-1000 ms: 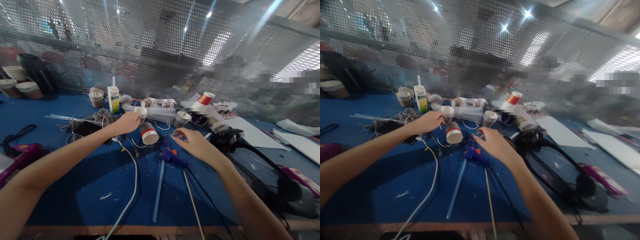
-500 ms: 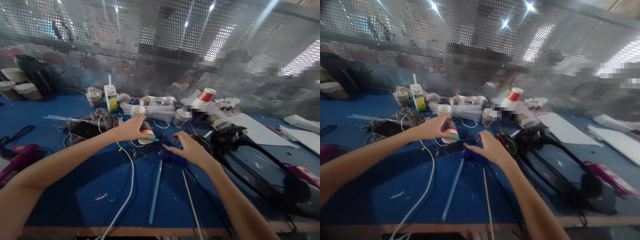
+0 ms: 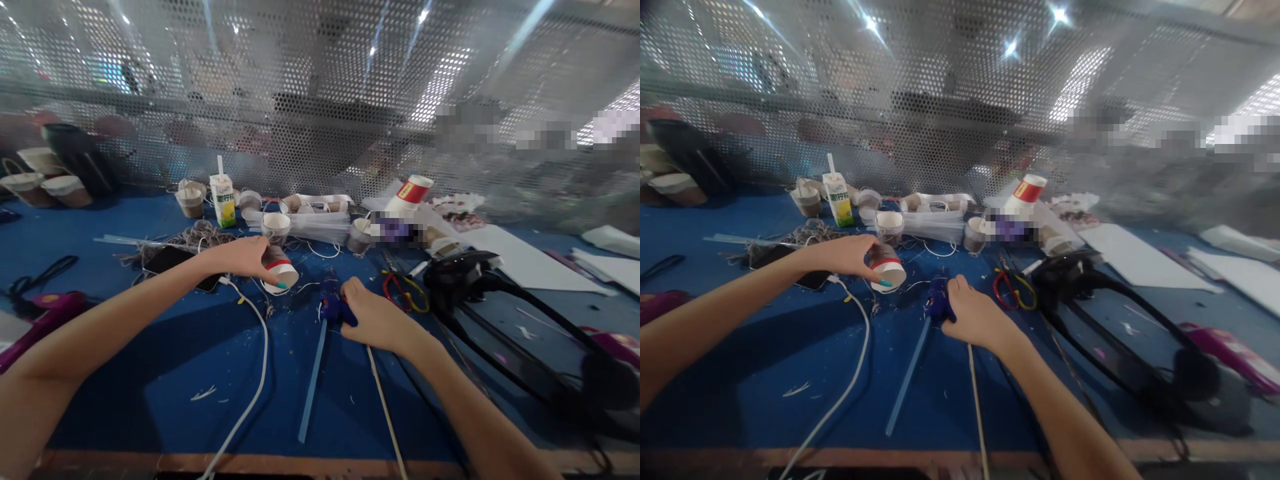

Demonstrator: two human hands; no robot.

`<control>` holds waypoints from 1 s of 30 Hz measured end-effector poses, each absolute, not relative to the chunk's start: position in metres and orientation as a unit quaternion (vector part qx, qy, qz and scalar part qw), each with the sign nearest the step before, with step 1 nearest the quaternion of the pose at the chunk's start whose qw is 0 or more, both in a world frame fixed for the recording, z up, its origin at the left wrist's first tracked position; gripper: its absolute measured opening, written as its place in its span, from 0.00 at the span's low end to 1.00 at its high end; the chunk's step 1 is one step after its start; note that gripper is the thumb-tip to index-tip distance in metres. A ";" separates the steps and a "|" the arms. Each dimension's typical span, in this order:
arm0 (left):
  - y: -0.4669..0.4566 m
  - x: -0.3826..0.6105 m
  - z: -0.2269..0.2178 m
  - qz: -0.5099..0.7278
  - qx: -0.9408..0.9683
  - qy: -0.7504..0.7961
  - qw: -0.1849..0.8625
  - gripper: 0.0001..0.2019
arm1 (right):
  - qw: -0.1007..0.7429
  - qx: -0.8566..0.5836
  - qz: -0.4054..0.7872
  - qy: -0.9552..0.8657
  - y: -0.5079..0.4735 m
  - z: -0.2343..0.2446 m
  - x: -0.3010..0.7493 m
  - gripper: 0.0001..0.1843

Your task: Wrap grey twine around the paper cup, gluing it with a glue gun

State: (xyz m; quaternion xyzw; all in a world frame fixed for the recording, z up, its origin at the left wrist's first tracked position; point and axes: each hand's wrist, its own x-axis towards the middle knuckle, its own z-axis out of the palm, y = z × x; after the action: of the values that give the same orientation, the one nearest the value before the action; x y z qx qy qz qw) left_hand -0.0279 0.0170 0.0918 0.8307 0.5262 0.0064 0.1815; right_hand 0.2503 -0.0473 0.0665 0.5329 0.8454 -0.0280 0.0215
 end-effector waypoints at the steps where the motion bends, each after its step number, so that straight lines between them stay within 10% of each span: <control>1: 0.017 -0.028 0.093 -0.006 0.831 0.530 0.168 0.38 | 0.016 0.537 -0.015 0.843 -0.047 0.064 0.249 0.11; 18: 0.019 -0.011 0.068 0.131 0.815 0.524 0.209 0.42 | -0.018 0.561 0.006 0.828 -0.039 0.056 0.247 0.09; 30: 0.047 -0.032 0.040 0.107 0.828 0.462 0.300 0.49 | -0.209 0.590 -0.027 0.780 -0.012 0.059 0.278 0.10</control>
State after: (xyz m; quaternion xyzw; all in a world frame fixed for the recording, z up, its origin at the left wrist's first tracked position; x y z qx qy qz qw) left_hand -0.0316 0.0472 0.0402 0.8279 0.4616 0.1069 0.3000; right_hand 0.2782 -0.0119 0.0595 0.5898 0.7797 -0.0265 -0.2087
